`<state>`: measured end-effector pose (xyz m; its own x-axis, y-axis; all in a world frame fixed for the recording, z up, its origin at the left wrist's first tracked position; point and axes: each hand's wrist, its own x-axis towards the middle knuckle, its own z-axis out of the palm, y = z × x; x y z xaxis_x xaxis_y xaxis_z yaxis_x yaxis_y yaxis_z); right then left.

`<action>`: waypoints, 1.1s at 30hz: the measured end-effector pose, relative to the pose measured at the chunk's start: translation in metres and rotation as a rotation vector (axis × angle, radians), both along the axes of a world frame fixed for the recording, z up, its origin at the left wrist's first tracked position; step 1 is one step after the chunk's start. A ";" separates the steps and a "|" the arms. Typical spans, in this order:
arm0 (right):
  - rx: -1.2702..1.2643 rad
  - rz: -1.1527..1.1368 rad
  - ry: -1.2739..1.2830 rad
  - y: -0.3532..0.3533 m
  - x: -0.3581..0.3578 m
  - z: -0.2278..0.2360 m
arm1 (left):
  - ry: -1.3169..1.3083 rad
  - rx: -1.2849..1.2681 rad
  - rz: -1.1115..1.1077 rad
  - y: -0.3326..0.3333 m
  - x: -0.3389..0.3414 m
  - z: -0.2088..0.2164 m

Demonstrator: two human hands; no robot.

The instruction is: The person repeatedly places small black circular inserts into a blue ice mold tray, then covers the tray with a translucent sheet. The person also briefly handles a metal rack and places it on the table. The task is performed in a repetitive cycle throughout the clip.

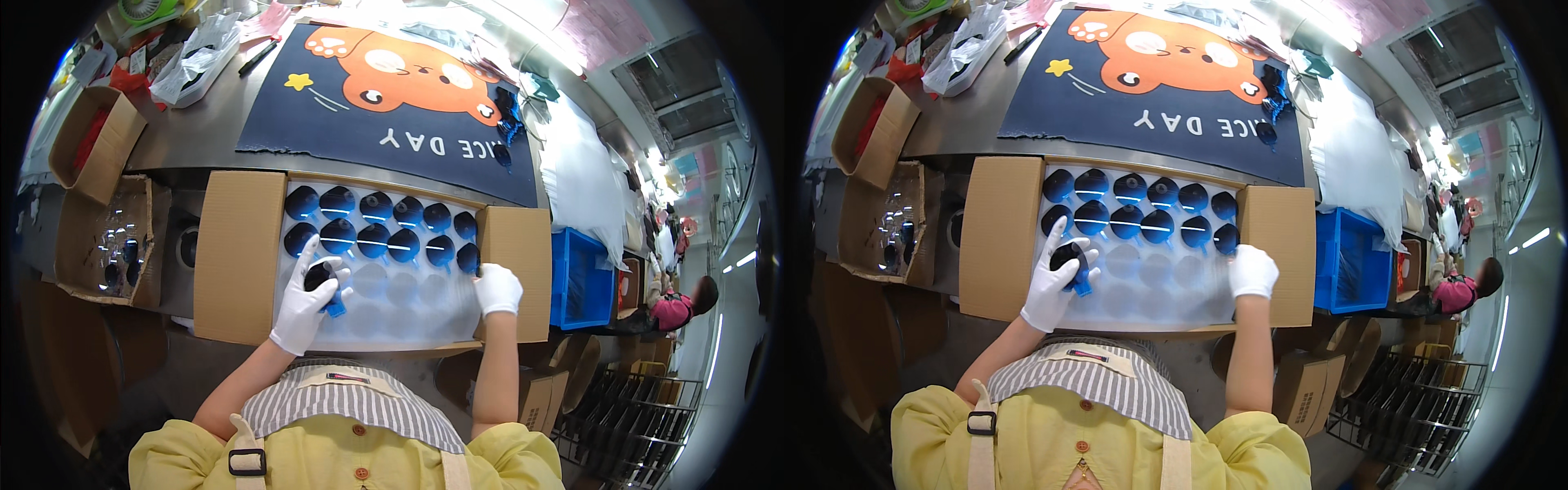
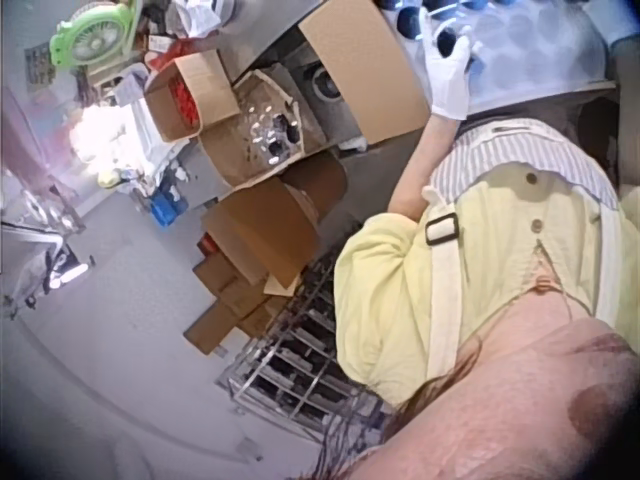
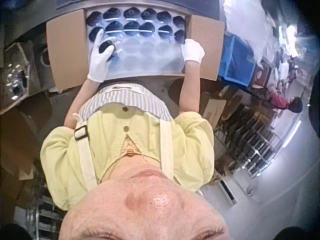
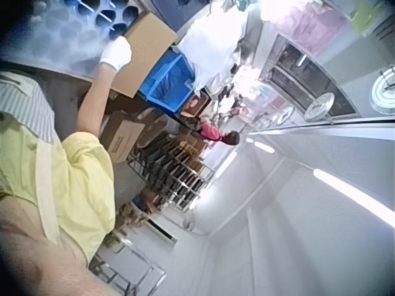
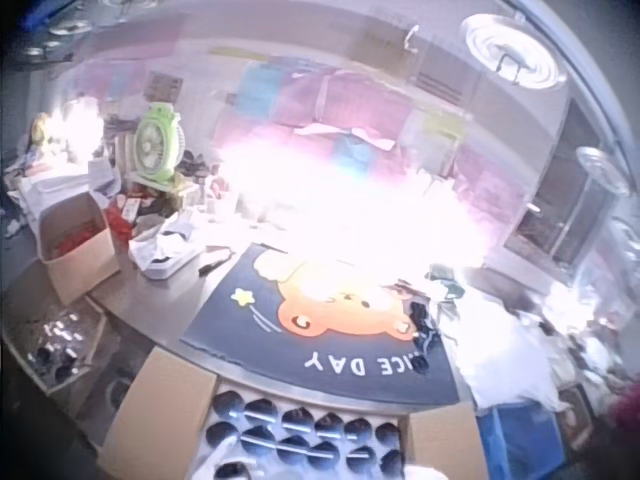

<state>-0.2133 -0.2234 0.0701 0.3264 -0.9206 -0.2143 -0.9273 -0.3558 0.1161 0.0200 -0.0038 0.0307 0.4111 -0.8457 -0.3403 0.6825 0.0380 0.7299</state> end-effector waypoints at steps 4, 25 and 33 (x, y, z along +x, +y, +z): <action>0.601 0.292 -0.819 0.072 0.047 -0.006 | -0.394 -0.078 0.169 -0.023 -0.024 -0.006; 0.214 0.497 -0.249 0.095 0.099 -0.012 | -0.074 0.012 0.452 0.019 0.057 0.017; 0.115 0.082 0.014 0.040 -0.022 0.001 | -1.211 0.189 -0.213 0.035 0.032 0.017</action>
<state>-0.2348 -0.1833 0.0707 0.3959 -0.8601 -0.3218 -0.8930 -0.4422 0.0834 0.0515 0.0314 0.0475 0.4060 -0.9131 0.0380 -0.4536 -0.1652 0.8758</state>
